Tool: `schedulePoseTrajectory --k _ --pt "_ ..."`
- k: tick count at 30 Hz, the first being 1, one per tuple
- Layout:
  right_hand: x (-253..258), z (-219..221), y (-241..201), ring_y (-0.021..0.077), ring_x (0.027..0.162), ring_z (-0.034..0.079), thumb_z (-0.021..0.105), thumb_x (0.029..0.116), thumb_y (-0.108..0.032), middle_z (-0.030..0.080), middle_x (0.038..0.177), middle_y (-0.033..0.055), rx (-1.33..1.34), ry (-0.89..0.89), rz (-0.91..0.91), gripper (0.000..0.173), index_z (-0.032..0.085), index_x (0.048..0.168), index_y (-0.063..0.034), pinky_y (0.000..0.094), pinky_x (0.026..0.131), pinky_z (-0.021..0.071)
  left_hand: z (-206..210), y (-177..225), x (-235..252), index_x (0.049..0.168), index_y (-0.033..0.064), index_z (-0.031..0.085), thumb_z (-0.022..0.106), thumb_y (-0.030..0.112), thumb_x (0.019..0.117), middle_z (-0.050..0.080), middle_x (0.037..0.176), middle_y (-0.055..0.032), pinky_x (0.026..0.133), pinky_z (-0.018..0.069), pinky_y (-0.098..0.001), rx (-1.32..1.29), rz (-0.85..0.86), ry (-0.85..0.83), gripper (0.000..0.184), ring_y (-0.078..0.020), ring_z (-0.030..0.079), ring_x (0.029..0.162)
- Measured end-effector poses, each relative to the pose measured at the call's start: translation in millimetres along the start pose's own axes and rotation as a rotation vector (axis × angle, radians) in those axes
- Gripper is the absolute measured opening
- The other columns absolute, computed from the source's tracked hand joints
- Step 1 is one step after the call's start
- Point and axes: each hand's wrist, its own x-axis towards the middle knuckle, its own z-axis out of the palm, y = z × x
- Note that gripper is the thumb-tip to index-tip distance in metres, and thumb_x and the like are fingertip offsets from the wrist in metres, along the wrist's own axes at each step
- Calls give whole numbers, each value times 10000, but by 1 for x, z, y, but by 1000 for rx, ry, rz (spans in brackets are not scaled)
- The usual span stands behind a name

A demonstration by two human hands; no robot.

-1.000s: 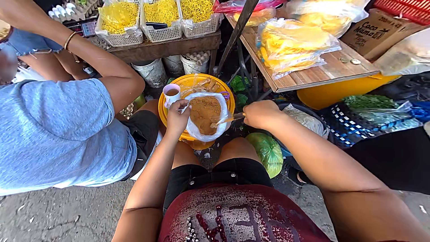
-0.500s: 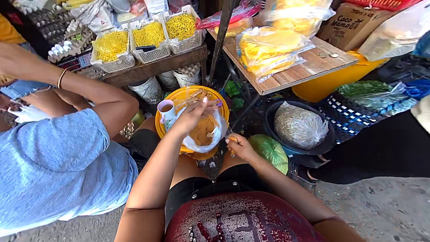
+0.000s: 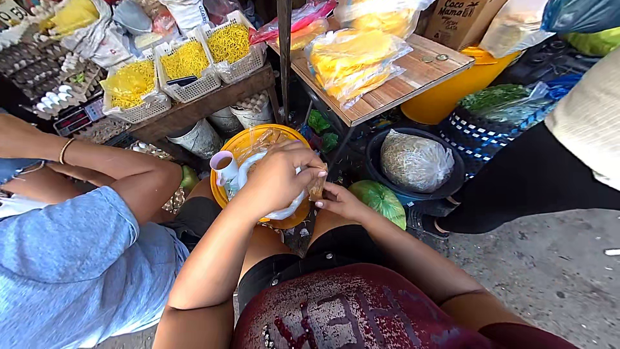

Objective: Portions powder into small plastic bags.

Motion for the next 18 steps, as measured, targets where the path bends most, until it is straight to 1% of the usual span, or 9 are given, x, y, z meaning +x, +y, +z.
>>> schedulePoseTrajectory --k 2,4,7,9,11,13,15,17,18 --pt "3 -7 -17 62 1163 630 644 979 -330 663 1291 100 -6 -22 -25 527 594 1329 62 263 1021 520 12 -9 0 930 100 779 713 158 940 725 940 16 918 551 -311 -84 31 7 88 -85 666 973" --pt "4 -12 -33 55 1131 643 599 1011 -249 689 1265 94 -75 -41 -2 391 656 1288 21 258 1003 520 31 -22 0 911 86 768 703 135 952 718 929 -11 931 529 -373 -72 -30 28 92 -123 660 957" --pt "9 -20 -50 37 1130 643 583 1039 -213 704 1244 77 -176 -78 89 318 690 1267 -21 236 1016 505 33 -24 4 932 102 785 697 145 954 730 940 -3 968 516 -408 -26 -39 13 100 -131 667 982" --pt "7 -21 -47 34 1127 647 567 1050 -206 710 1240 72 -209 -114 161 304 700 1262 -34 236 1017 502 29 -22 4 937 95 774 694 150 967 724 946 -13 948 526 -398 -7 -61 32 101 -138 663 981" --pt "8 -22 -41 43 1139 643 553 1058 -207 708 1250 82 -253 -145 226 311 696 1278 -39 252 1029 489 26 -23 7 953 89 766 686 152 980 718 965 -20 919 539 -348 -7 -78 72 105 -121 663 976" --pt "5 -17 -33 31 1121 647 570 1052 -214 716 1232 80 -260 -140 267 309 701 1275 -45 247 1020 490 25 -24 7 976 72 762 670 152 991 721 985 -35 930 534 -338 -5 -88 107 123 -126 665 989" --pt "2 -7 -25 -9 1058 649 601 1035 -203 733 1164 57 -201 -89 285 279 722 1225 -38 211 977 499 26 -28 6 976 71 763 660 168 998 721 968 -39 955 514 -380 30 -92 141 143 -148 665 988" --pt "-2 4 -20 -37 982 646 619 1018 -162 739 1080 34 -113 -41 274 233 736 1155 -14 186 924 511 27 -33 4 962 67 763 651 182 1000 724 941 -52 982 465 -439 90 -98 193 164 -187 662 993" --pt "-4 8 -18 -47 952 646 623 1011 -148 741 1045 25 -87 -27 261 216 741 1124 -7 177 902 517 28 -36 3 947 68 758 649 186 1000 726 927 -53 984 459 -446 128 -99 222 169 -196 663 989"
